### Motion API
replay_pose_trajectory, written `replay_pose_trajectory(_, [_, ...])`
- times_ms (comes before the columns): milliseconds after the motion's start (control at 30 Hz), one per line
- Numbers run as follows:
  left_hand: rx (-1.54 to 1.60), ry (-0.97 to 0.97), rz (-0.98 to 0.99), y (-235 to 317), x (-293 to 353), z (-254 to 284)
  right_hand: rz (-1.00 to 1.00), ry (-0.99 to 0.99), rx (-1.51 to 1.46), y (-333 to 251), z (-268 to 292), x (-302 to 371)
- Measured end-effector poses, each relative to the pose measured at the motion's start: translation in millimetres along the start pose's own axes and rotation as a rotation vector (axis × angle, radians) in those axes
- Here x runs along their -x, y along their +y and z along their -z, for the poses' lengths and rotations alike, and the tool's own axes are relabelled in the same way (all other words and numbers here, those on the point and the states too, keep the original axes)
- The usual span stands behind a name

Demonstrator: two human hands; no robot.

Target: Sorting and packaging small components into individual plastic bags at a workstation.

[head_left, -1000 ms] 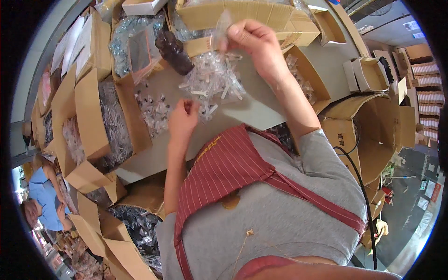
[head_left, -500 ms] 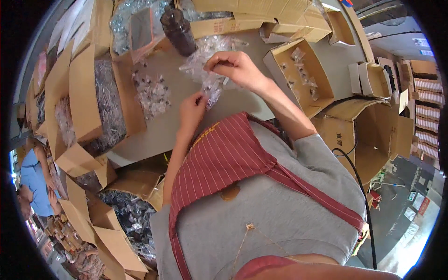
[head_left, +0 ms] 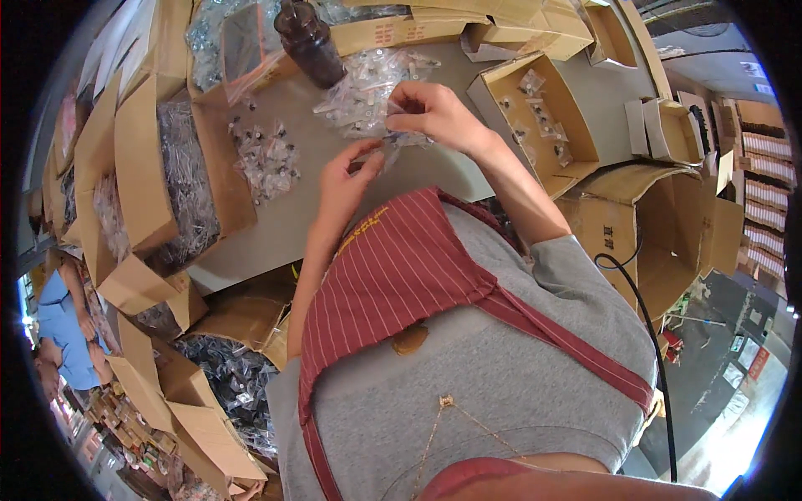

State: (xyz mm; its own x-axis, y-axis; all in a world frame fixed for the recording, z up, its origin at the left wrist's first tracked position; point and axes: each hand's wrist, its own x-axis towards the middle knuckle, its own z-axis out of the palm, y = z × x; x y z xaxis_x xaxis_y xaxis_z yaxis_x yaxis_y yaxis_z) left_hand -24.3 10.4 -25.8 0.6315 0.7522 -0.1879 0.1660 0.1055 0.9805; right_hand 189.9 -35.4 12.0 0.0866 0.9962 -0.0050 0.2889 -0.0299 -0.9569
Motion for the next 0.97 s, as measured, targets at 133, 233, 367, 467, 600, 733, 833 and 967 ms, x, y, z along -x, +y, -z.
replay_pose_trajectory(133, [0.245, 0.040, 0.002, 19, -4, -5, -0.170, -0.103, -0.270, -3, 6, 4])
replay_pose_trajectory(233, [0.325, 0.025, 0.038, 28, -6, -1, -0.221, -0.146, -0.426, -17, 10, 8])
replay_pose_trajectory(367, [0.324, 0.126, -0.002, 38, -2, 1, -0.233, -0.195, -0.530, -18, 24, 11])
replay_pose_trajectory(467, [0.321, 0.147, -0.040, 34, -3, 2, -0.236, -0.213, -0.528, -22, 29, 15])
replay_pose_trajectory(600, [0.313, 0.187, -0.089, 31, -3, 3, -0.307, -0.219, -0.545, -23, 30, 18])
replay_pose_trajectory(733, [0.298, 0.191, -0.111, 31, -4, 2, -0.289, -0.197, -0.504, -32, 25, 20])
replay_pose_trajectory(833, [-0.293, 0.310, -0.176, 40, 0, -2, -0.281, -0.206, -0.412, -41, 18, 24])
replay_pose_trajectory(967, [0.112, -0.089, 0.194, 69, 7, 2, -0.060, -0.142, -0.138, -41, 2, 27])
